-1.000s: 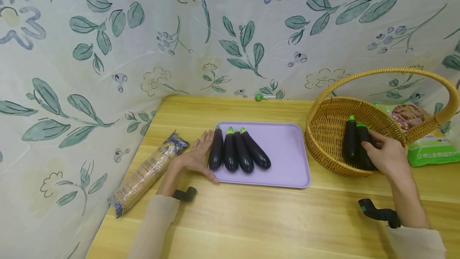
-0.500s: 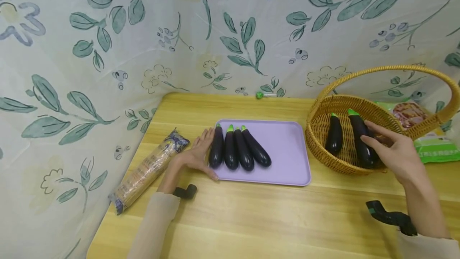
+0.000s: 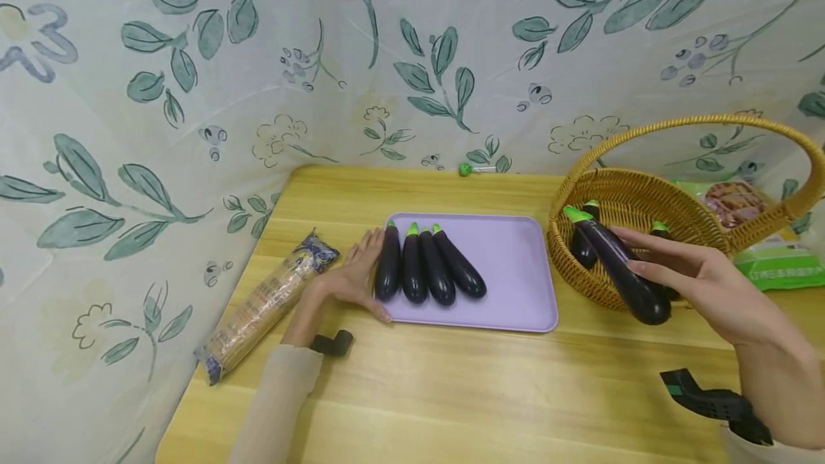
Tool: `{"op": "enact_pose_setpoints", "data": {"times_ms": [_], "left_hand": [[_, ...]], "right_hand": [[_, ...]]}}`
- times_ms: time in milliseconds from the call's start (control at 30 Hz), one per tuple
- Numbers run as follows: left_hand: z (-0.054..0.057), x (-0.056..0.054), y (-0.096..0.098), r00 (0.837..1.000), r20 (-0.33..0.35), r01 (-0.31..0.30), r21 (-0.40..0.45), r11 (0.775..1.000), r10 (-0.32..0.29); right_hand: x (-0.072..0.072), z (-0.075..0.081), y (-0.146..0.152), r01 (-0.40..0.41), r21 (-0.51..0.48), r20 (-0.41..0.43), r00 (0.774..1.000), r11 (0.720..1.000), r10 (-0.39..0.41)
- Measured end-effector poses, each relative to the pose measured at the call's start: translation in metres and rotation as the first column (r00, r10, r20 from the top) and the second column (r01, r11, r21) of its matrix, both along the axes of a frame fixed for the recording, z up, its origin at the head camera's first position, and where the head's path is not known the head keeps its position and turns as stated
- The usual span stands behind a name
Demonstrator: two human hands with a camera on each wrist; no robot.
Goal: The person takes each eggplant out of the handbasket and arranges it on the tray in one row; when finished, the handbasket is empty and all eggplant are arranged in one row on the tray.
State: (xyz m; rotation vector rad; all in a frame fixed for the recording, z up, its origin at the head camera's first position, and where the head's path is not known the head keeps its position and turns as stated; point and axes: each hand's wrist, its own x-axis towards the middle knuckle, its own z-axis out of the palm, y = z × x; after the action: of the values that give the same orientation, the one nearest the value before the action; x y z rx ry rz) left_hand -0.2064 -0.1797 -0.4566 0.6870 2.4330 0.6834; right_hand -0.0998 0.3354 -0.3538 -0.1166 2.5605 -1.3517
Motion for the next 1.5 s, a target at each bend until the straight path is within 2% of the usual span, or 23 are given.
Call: {"op": "enact_pose_setpoints", "data": {"times_ms": [133, 300, 433, 500, 600, 767, 900, 1500], "left_hand": [[-0.001, -0.001, -0.001, 1.000, -0.006, 0.000, 0.009, 1.000, 0.000], [0.000, -0.001, 0.000, 1.000, -0.010, 0.004, 0.004, 1.000, -0.004], [0.000, 0.000, 0.001, 1.000, -0.013, 0.001, 0.000, 1.000, -0.001], [-0.004, -0.002, 0.000, 1.000, -0.012, 0.000, -0.005, 1.000, 0.000], [-0.007, -0.003, -0.002, 1.000, -0.008, 0.004, 0.008, 1.000, -0.004], [-0.011, -0.004, -0.003, 1.000, -0.009, 0.003, 0.029, 1.000, -0.003], [-0.014, -0.004, -0.003, 1.000, -0.009, -0.001, 0.019, 1.000, 0.001], [-0.022, -0.007, -0.004, 1.000, -0.015, -0.008, 0.006, 1.000, 0.009]], "right_hand": [[-0.009, 0.001, -0.033, -0.070, -0.072, -0.014, 0.997, 0.995, 0.069], [-0.023, -0.005, -0.084, -0.066, -0.090, 0.010, 0.998, 0.994, 0.067], [-0.038, -0.020, -0.120, -0.006, -0.121, 0.053, 0.999, 0.993, 0.012], [-0.046, -0.031, -0.134, 0.026, -0.142, 0.078, 0.997, 0.990, -0.015], [-0.056, -0.048, -0.150, 0.036, -0.189, 0.105, 0.994, 0.981, -0.016], [-0.065, -0.070, -0.163, 0.027, -0.214, 0.138, 0.990, 0.976, 0.003], [-0.067, -0.078, -0.167, 0.027, -0.202, 0.132, 0.991, 0.979, 0.000], [-0.059, -0.083, -0.176, 0.041, -0.091, 0.099, 0.995, 0.995, -0.032]]}}
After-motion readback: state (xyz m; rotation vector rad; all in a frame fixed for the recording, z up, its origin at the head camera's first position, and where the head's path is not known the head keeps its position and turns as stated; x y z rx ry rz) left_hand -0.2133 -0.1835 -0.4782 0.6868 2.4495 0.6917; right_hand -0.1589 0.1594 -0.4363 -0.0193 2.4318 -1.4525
